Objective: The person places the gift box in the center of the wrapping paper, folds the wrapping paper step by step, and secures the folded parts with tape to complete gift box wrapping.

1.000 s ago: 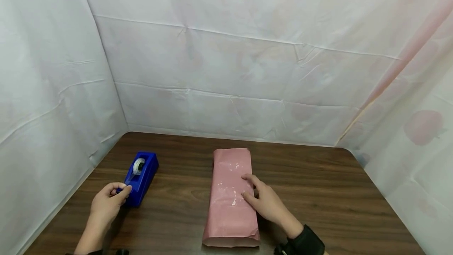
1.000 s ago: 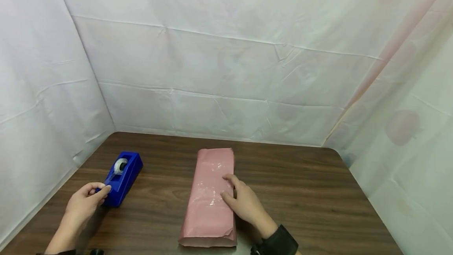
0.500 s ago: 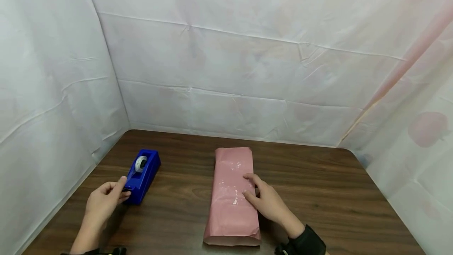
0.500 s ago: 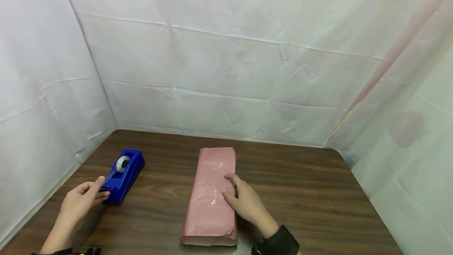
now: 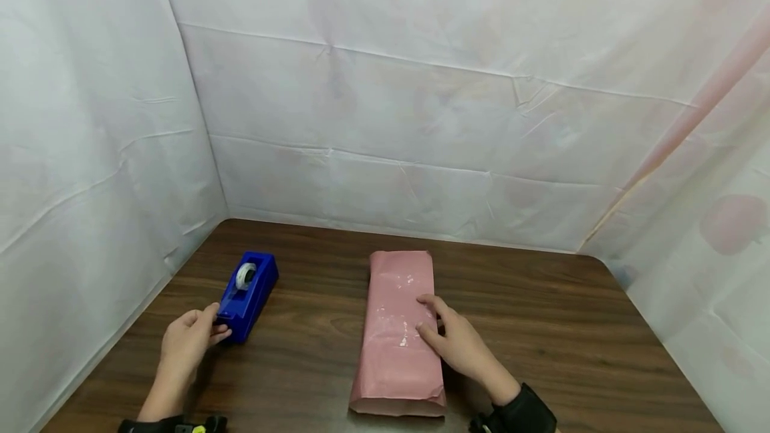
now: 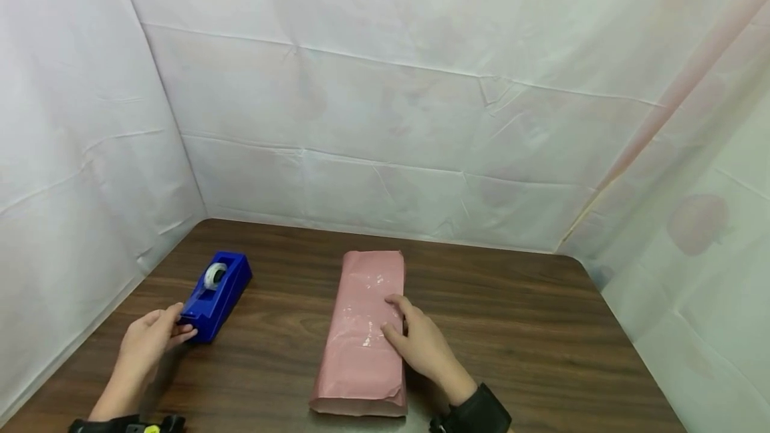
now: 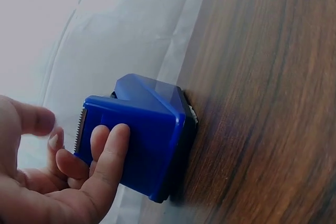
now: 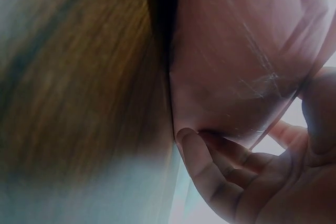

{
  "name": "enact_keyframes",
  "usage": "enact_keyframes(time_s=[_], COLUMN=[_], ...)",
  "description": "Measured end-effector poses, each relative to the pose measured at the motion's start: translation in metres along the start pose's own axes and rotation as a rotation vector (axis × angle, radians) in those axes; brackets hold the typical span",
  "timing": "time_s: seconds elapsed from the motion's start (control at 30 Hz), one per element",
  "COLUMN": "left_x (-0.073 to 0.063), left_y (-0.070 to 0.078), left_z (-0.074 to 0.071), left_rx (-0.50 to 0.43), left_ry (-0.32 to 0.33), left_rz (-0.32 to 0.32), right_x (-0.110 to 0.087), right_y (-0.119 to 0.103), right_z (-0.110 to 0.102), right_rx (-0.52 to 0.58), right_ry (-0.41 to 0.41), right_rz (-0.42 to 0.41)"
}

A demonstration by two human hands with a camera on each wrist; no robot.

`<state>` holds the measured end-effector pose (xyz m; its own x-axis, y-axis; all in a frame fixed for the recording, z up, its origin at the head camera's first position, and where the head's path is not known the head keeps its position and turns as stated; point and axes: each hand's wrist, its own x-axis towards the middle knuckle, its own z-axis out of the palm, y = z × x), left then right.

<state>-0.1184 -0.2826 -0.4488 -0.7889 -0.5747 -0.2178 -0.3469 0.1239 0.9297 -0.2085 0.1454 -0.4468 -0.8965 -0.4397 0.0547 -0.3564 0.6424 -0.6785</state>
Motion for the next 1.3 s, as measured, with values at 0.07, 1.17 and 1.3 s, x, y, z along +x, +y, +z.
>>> enact_keyframes(time_s=[0.07, 1.17, 1.3], left_x=[0.000, 0.006, 0.009], left_y=[0.000, -0.008, -0.010], left_z=[0.001, -0.012, -0.009], left_rx=[-0.004, 0.145, 0.110], left_ry=[0.017, -0.116, -0.100], left_rz=[0.003, -0.098, -0.109], right_x=[0.000, 0.000, 0.001], right_y=[0.000, 0.001, 0.001], right_z=[0.000, 0.001, 0.001], right_rx=[-0.002, -0.011, -0.016], right_ry=[-0.001, 0.005, 0.009], right_rz=[-0.001, 0.004, 0.002])
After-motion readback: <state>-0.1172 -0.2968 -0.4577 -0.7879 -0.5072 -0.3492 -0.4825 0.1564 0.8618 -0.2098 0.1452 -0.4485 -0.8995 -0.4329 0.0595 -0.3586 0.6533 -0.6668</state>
